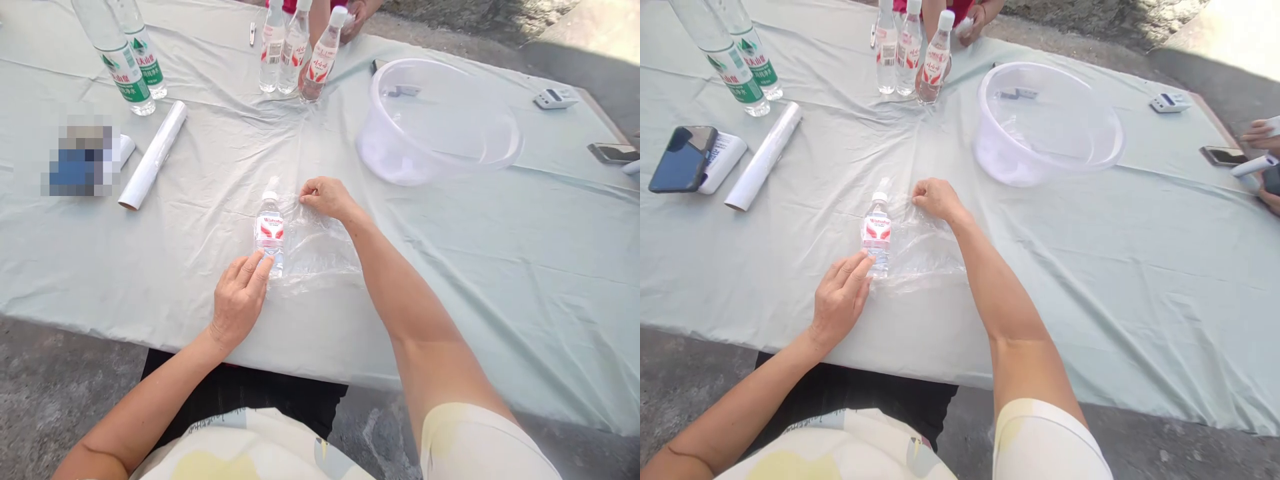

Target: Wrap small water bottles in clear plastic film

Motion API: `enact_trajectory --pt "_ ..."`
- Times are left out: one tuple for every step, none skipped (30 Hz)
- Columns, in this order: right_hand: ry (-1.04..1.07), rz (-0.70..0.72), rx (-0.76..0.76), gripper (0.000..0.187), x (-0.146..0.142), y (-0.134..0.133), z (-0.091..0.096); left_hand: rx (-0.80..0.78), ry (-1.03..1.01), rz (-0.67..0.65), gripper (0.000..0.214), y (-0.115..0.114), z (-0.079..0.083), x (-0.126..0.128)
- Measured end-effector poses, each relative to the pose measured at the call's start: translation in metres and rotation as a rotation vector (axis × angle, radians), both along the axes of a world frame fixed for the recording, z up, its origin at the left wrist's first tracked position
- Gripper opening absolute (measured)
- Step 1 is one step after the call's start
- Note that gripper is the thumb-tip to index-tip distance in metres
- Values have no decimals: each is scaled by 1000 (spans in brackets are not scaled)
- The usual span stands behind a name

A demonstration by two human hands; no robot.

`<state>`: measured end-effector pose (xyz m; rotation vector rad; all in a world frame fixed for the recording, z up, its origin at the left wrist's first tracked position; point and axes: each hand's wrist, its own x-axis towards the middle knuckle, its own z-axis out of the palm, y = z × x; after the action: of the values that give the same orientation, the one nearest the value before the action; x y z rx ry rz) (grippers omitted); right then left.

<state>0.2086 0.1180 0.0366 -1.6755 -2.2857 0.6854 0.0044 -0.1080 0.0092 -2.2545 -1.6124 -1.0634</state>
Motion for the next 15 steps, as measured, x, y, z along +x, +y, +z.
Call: enact_trajectory --pt "-23 12 14 14 -5 5 2 12 6 -4 37 0 -2 0" --pt "-52 28 34 13 -10 10 5 20 10 -6 39 1 -3 0" --pt "-80 47 59 13 -15 15 7 25 11 -7 40 1 -5 1" --pt "-103 65 85 13 -20 18 8 29 11 -6 41 1 -6 1" --pt "-119 79 110 13 -24 20 9 35 12 -4 42 2 -7 2" --pt "-130 87 130 13 -27 22 9 45 13 -6 41 2 -8 4" --pt "-131 87 139 13 -29 21 8 56 16 -12 40 3 -8 5" --pt "-120 80 133 14 -30 20 6 70 18 -23 38 4 -8 7" --pt "-96 65 117 13 -29 18 4 86 21 -36 36 4 -8 10" --pt "-65 46 94 13 -27 16 2 99 23 -49 34 5 -7 13" --pt "-27 26 59 13 -24 14 1 107 27 -60 32 6 -7 16" --pt "12 3 14 13 -21 12 1 111 32 -70 30 7 -6 19" --pt "50 -19 -29 15 -17 10 3 110 40 -74 30 8 -5 22" --pt "83 -41 -61 19 -13 9 7 106 47 -76 30 9 -5 24" --pt "113 -63 -73 25 -10 7 12 102 53 -76 31 9 -4 26"
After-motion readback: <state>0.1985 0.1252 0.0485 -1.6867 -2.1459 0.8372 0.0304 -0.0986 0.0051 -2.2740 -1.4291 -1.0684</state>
